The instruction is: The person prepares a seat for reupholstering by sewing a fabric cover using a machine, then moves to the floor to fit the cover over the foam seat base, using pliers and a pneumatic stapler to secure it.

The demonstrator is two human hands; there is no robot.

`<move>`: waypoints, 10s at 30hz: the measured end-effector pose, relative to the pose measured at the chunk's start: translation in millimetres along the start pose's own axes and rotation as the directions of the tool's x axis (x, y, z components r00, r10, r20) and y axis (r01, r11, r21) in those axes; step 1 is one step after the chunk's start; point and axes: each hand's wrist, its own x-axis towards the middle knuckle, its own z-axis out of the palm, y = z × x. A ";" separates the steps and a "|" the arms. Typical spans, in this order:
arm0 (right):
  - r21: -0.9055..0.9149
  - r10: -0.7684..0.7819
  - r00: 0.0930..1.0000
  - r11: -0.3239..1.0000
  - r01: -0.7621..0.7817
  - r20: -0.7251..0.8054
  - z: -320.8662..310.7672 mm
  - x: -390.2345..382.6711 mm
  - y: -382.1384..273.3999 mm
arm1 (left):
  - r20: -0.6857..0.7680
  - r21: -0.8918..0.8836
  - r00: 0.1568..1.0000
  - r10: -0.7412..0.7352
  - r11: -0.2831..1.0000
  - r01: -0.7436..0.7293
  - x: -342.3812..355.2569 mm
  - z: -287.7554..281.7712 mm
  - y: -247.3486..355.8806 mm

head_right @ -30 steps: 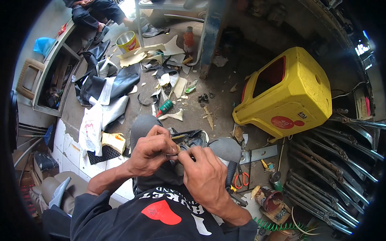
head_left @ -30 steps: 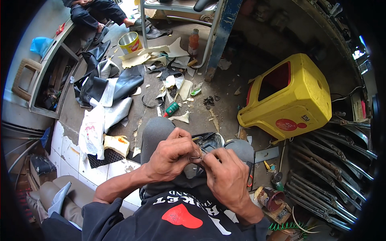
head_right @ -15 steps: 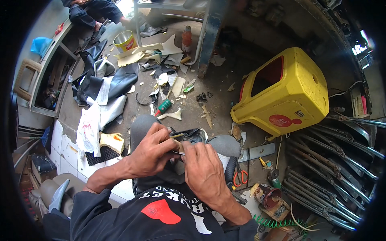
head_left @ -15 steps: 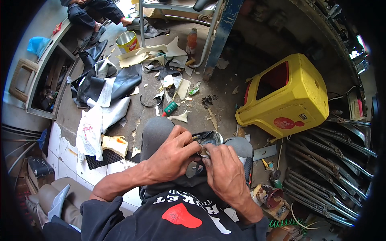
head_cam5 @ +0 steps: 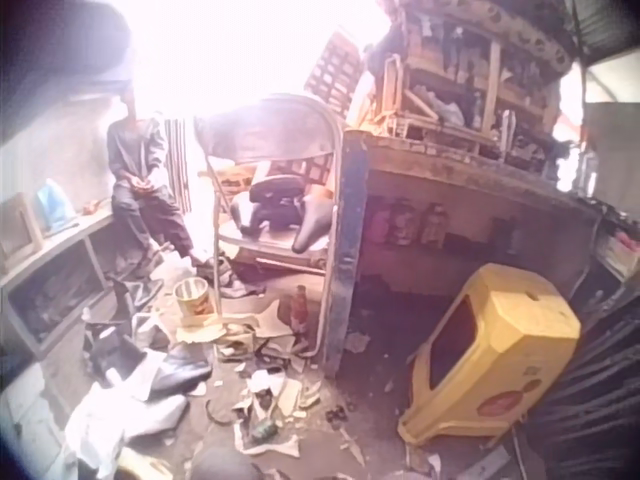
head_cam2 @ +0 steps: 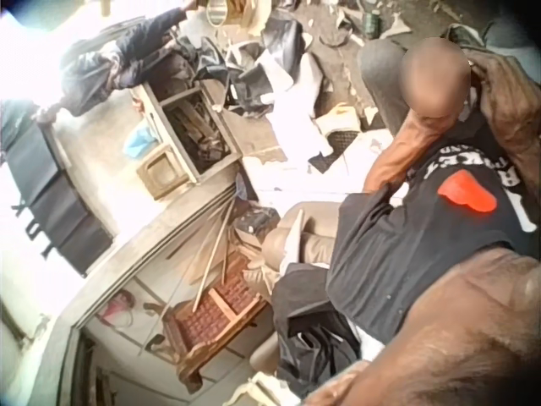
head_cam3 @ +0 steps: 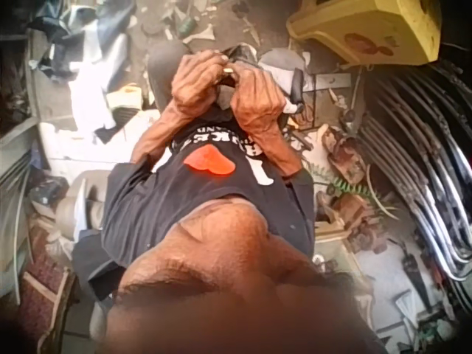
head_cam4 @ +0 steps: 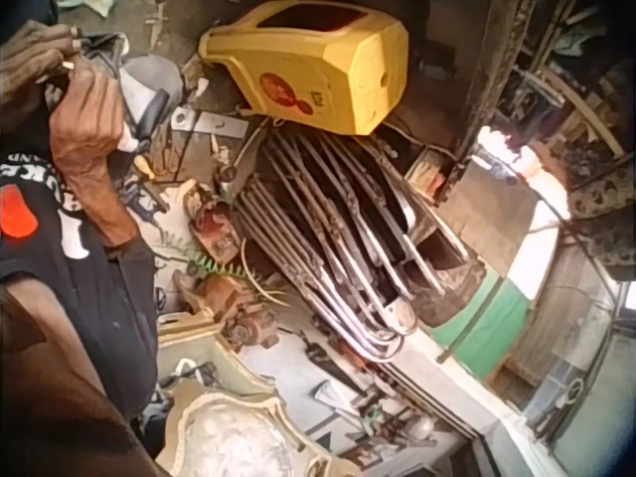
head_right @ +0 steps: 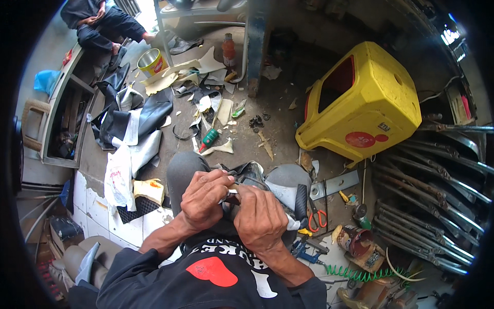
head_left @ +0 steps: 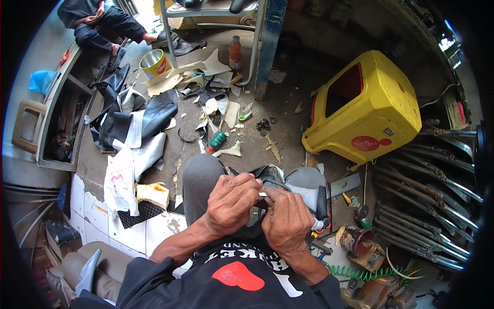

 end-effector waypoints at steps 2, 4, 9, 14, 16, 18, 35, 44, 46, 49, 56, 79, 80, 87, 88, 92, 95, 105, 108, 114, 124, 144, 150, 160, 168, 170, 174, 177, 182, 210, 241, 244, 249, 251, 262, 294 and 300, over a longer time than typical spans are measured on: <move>0.028 0.058 0.998 0.998 -0.058 -0.005 1.3 -3.5 -1.9 | -0.045 -0.015 0.998 -0.034 0.999 0.034 0.8 2.0 8.1; 0.032 0.091 0.996 0.995 -0.091 -0.009 0.6 -3.7 -3.0 | -0.073 -0.010 0.987 -0.146 0.989 0.145 9.1 -0.4 17.4; 0.077 0.179 0.981 0.980 -0.185 0.075 -3.1 -0.2 -6.4 | -0.007 -0.009 0.948 -0.319 0.948 0.319 13.6 -8.5 31.9; 0.098 0.227 0.961 0.965 -0.244 0.156 -8.8 -3.6 -12.8 | 0.059 -0.038 0.911 -0.407 0.911 0.410 10.9 -14.3 38.0; 0.094 0.246 0.952 0.959 -0.266 0.184 -11.9 -1.5 -12.8 | 0.074 -0.019 0.876 -0.477 0.877 0.479 9.1 -14.2 40.4; 0.102 0.300 0.915 0.936 -0.336 0.269 -15.0 1.2 -12.7 | 0.073 -0.036 0.833 -0.548 0.834 0.551 7.4 -11.8 39.8; 0.009 0.148 0.989 0.989 -0.149 0.026 -7.7 -24.4 -21.0 | 0.230 -0.245 0.501 -0.834 0.449 0.859 11.4 -17.6 38.2; -0.017 0.084 0.981 0.996 -0.083 0.172 -19.8 -29.7 -25.5 | 0.250 -0.167 0.491 -0.834 0.462 0.871 19.1 -23.7 45.1; -0.005 0.092 0.972 0.996 -0.093 0.215 -21.7 -24.0 -24.6 | 0.324 -0.072 0.408 -0.853 0.408 0.910 25.4 -29.6 46.0; 0.041 0.113 0.952 0.991 -0.130 0.283 -23.2 -16.2 -22.5 | 0.379 -0.108 0.387 -0.841 0.375 0.921 26.2 -34.9 41.1; 0.094 0.106 0.910 0.983 -0.156 0.401 -27.4 -4.8 -13.5 | -0.045 0.015 0.829 -0.557 0.829 0.558 -20.9 -29.3 37.5; 0.145 0.113 0.845 0.965 -0.219 0.522 -32.8 7.1 -3.3 | 0.469 -0.136 0.801 -0.371 0.866 0.481 -7.2 -43.5 13.5; 0.151 0.104 0.846 0.966 -0.212 0.522 -33.0 6.5 -3.4 | 0.462 -0.168 0.792 -0.399 0.838 0.520 -11.3 -42.9 14.8; 0.140 -0.019 0.908 0.989 -0.044 0.418 -35.6 -13.0 2.9 | 0.546 -0.266 0.768 -0.333 0.801 0.536 -19.4 -51.5 13.3; 0.131 -0.033 0.917 0.991 -0.022 0.398 -36.5 -15.0 4.9 | 0.571 -0.285 0.777 -0.264 0.824 0.490 -17.3 -51.7 11.1; 0.092 -0.130 0.933 0.990 0.105 0.337 -38.1 -13.4 4.5 | 0.490 -0.289 0.846 -0.208 0.877 0.383 -18.0 -53.9 6.7; 0.059 -0.170 0.952 0.985 0.160 0.256 -42.6 -0.9 15.7 | 0.408 -0.294 0.898 -0.163 0.908 0.298 0.1 -48.7 6.3; 0.027 0.504 0.861 0.863 -0.504 -0.071 -42.5 -71.5 82.0 | 0.211 0.233 0.955 0.210 0.938 -0.258 15.1 20.9 -4.9; -0.261 0.817 0.513 0.572 -0.777 0.265 -22.7 -213.4 135.3 | 0.195 0.259 0.949 0.248 0.920 -0.294 8.7 28.4 -3.4; -0.664 0.882 0.048 0.388 -0.639 0.469 -2.8 -393.1 128.8 | 0.250 0.284 0.921 0.299 0.887 -0.365 16.7 30.0 -2.4; -0.518 0.787 0.400 0.613 -0.596 0.470 -39.1 -435.9 151.9 | 0.219 0.248 0.948 0.230 0.927 -0.282 18.5 34.3 5.2; -0.389 0.774 0.257 0.539 -0.747 0.579 -11.3 -428.4 184.7 | 0.116 0.135 0.990 0.083 0.986 -0.098 14.6 32.9 5.6; -0.441 0.912 0.095 0.282 -0.852 0.399 -44.9 -305.2 167.9 | 0.152 0.189 0.980 0.126 0.970 -0.154 10.0 34.4 11.4; 0.208 0.539 0.776 0.760 -0.616 0.327 -110.3 -70.1 78.7 | 0.134 0.259 0.974 0.182 0.943 -0.212 15.1 43.8 17.8; -0.061 0.246 0.850 0.967 -0.247 0.467 -113.9 -61.7 89.2 | 0.138 0.252 0.974 0.178 0.945 -0.208 14.5 40.7 20.0; 0.055 0.404 0.781 0.873 -0.484 0.476 -112.4 -39.1 78.6 | 0.149 0.248 0.972 0.180 0.945 -0.213 15.7 40.5 20.1; 0.127 0.427 0.781 0.837 -0.532 0.456 -112.9 -10.6 68.8 | 0.147 0.233 0.970 0.196 0.946 -0.226 15.7 39.1 19.6; 0.133 0.479 0.708 0.773 -0.620 0.519 -114.8 2.5 69.5 | 0.156 0.247 0.969 0.193 0.942 -0.227 17.8 40.5 19.2; -0.011 0.508 0.597 0.767 -0.641 0.620 -129.2 12.6 61.3 | 0.168 0.270 0.972 0.167 0.940 -0.208 12.9 42.7 19.4; 0.042 0.548 0.524 0.664 -0.747 0.652 -116.7 36.2 66.5 | 0.171 0.398 0.944 0.281 0.857 -0.327 14.8 47.9 23.8; -0.045 0.436 0.500 0.786 -0.617 0.748 -132.8 55.2 66.3 | 0.163 0.276 0.949 0.270 0.911 -0.306 15.3 42.7 20.9; -0.063 0.448 0.472 0.772 -0.632 0.760 -131.8 60.2 62.6 | 0.156 0.277 0.950 0.270 0.911 -0.305 16.2 41.9 20.6; -0.015 0.448 0.513 0.763 -0.646 0.732 -130.6 63.9 49.0 | 0.201 0.265 0.946 0.252 0.916 -0.301 12.8 39.7 20.2; -0.004 0.457 0.525 0.757 -0.653 0.718 -129.5 60.9 47.7 | 0.189 0.249 0.946 0.265 0.918 -0.308 14.3 40.5 19.9; -0.060 0.480 0.464 0.740 -0.670 0.744 -133.8 64.3 45.3 | 0.173 0.242 0.942 0.288 0.915 -0.324 10.1 39.9 21.0; -0.007 0.664 0.533 0.629 -0.777 0.524 -157.5 17.6 48.8 | 0.186 0.187 0.954 0.237 0.944 -0.271 7.4 36.4 22.3; 0.169 0.732 0.590 0.569 -0.804 0.342 -156.7 -32.5 70.9 | 0.136 0.126 0.975 0.175 0.973 -0.192 10.6 40.4 16.1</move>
